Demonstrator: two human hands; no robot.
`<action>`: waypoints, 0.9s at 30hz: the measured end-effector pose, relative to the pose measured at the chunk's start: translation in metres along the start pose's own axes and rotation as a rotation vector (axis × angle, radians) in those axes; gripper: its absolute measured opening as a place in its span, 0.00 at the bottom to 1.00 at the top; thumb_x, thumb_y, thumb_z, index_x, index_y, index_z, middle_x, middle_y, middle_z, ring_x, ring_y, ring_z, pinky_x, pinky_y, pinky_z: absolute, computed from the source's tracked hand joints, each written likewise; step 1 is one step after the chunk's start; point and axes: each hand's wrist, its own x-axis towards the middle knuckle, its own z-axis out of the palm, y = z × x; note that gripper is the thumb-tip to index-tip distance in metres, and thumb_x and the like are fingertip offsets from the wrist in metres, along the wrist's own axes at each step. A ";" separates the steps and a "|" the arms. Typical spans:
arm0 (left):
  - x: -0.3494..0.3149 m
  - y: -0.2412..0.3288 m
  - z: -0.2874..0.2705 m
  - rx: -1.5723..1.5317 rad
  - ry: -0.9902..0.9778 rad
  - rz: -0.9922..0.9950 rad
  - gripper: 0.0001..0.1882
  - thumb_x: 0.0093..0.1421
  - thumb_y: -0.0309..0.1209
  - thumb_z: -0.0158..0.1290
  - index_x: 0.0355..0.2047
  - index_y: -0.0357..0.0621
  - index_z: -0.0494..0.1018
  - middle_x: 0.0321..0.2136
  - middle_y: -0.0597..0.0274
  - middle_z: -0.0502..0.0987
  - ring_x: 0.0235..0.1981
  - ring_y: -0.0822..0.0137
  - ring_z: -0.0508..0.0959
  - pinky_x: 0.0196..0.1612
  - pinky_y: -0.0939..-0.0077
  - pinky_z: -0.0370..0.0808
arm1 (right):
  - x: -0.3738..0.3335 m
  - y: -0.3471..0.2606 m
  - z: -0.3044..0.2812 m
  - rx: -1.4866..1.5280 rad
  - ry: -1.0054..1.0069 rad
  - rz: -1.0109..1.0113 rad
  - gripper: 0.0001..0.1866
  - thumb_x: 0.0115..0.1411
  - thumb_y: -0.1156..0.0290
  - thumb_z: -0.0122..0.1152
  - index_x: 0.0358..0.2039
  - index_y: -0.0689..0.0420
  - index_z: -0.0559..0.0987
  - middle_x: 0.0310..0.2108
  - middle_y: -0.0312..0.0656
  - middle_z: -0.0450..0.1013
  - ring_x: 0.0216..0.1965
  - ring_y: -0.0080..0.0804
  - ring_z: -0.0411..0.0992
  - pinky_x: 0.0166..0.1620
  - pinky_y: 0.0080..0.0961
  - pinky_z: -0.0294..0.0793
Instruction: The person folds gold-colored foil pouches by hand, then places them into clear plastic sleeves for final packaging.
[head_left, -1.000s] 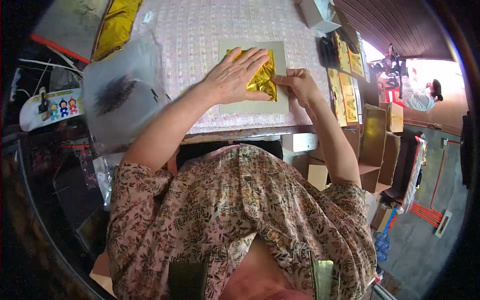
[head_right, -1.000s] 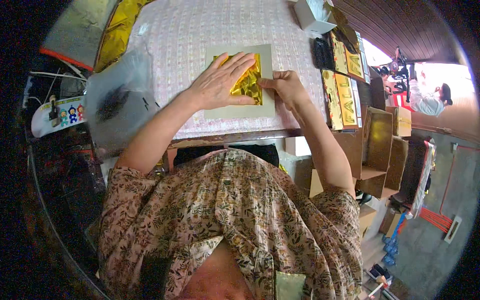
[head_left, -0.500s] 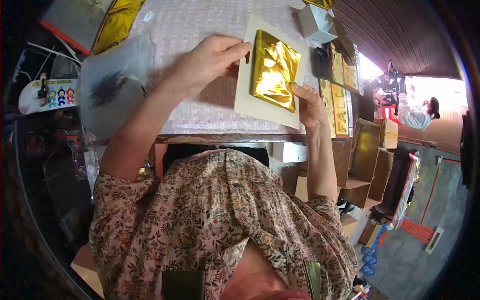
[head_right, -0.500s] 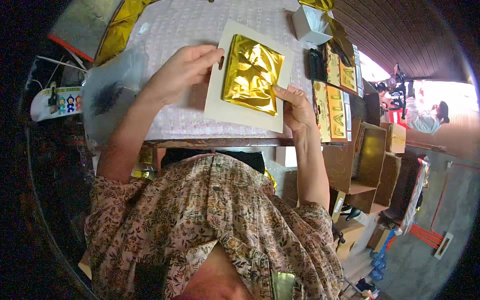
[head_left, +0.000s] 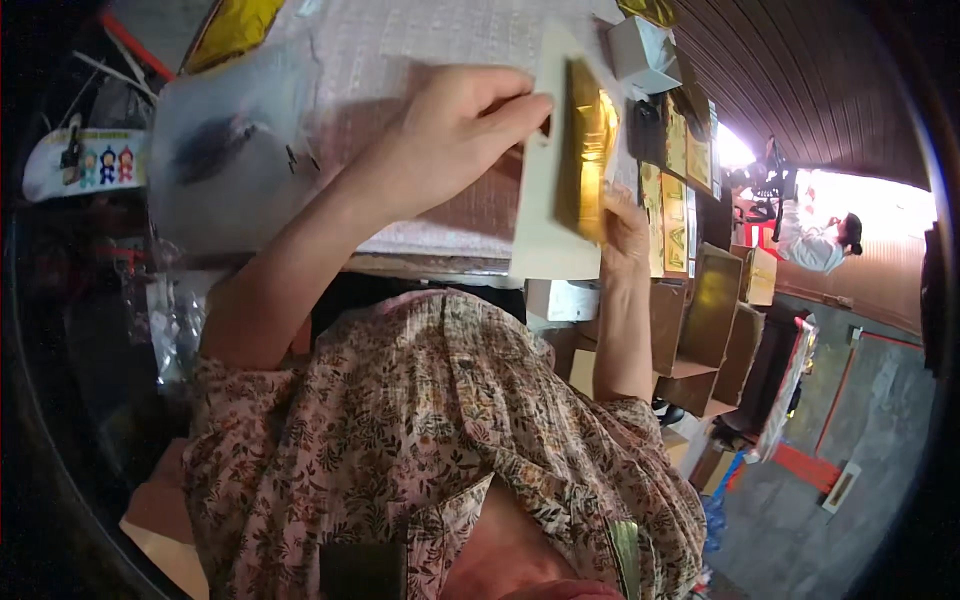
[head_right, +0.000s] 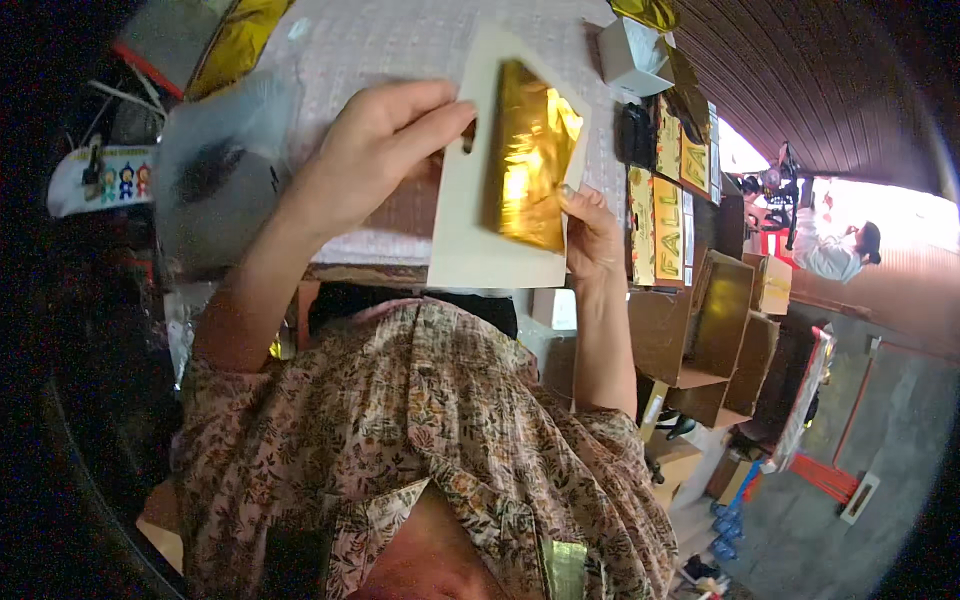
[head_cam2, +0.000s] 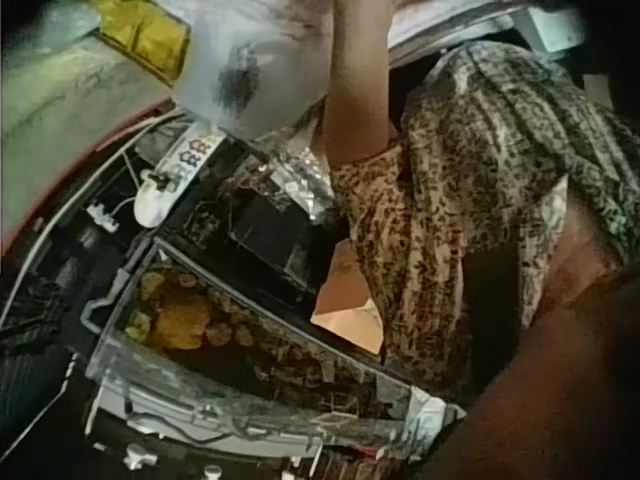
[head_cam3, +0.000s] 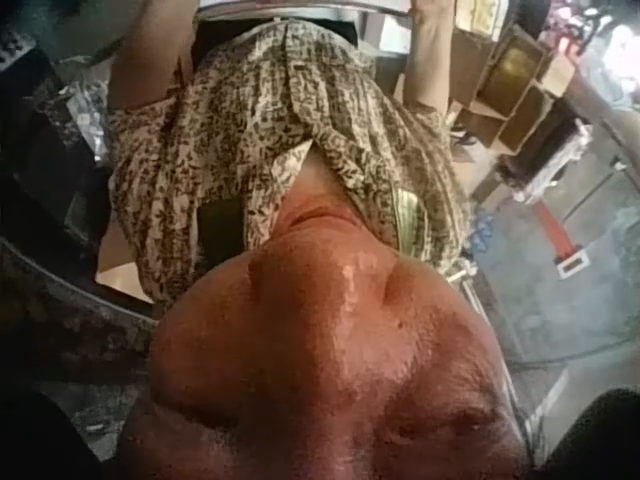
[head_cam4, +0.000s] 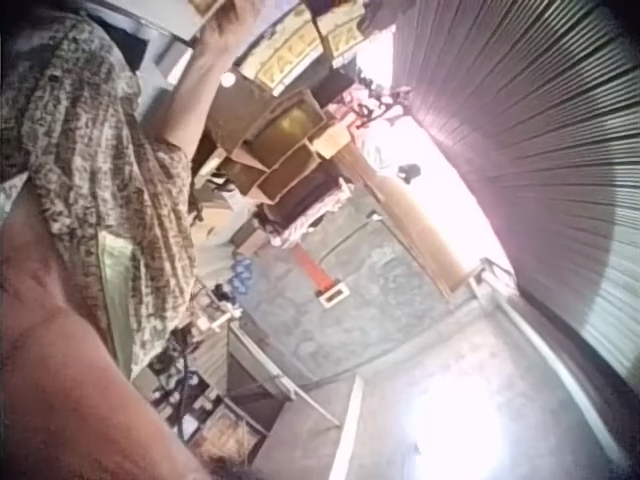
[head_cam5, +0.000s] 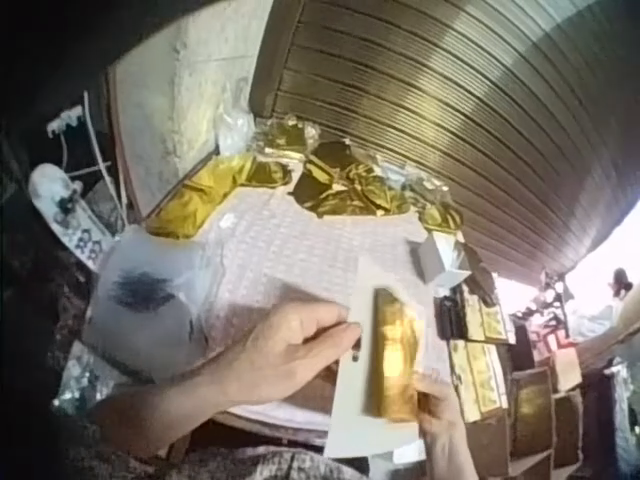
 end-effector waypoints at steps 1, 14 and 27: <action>0.000 -0.003 -0.007 0.165 -0.018 0.025 0.14 0.74 0.34 0.51 0.41 0.33 0.79 0.31 0.68 0.80 0.32 0.80 0.77 0.39 0.78 0.81 | 0.002 -0.003 -0.003 -0.167 0.072 -0.003 0.15 0.60 0.76 0.69 0.47 0.68 0.83 0.44 0.47 0.83 0.43 0.35 0.82 0.52 0.33 0.81; 0.163 -0.017 -0.014 1.072 0.015 0.482 0.12 0.63 0.36 0.58 0.40 0.43 0.84 0.36 0.51 0.84 0.37 0.49 0.82 0.38 0.63 0.77 | -0.034 -0.009 -0.014 -0.464 0.300 -0.061 0.04 0.60 0.73 0.73 0.30 0.60 0.87 0.18 0.30 0.75 0.16 0.13 0.62 0.20 0.18 0.53; 0.412 -0.154 0.082 1.409 -0.414 0.586 0.08 0.48 0.34 0.59 0.26 0.48 0.84 0.24 0.48 0.81 0.30 0.46 0.83 0.33 0.54 0.79 | -0.034 -0.006 -0.053 -0.343 0.279 -0.035 0.06 0.60 0.79 0.70 0.38 0.66 0.87 0.29 0.37 0.83 0.26 0.16 0.74 0.30 0.17 0.73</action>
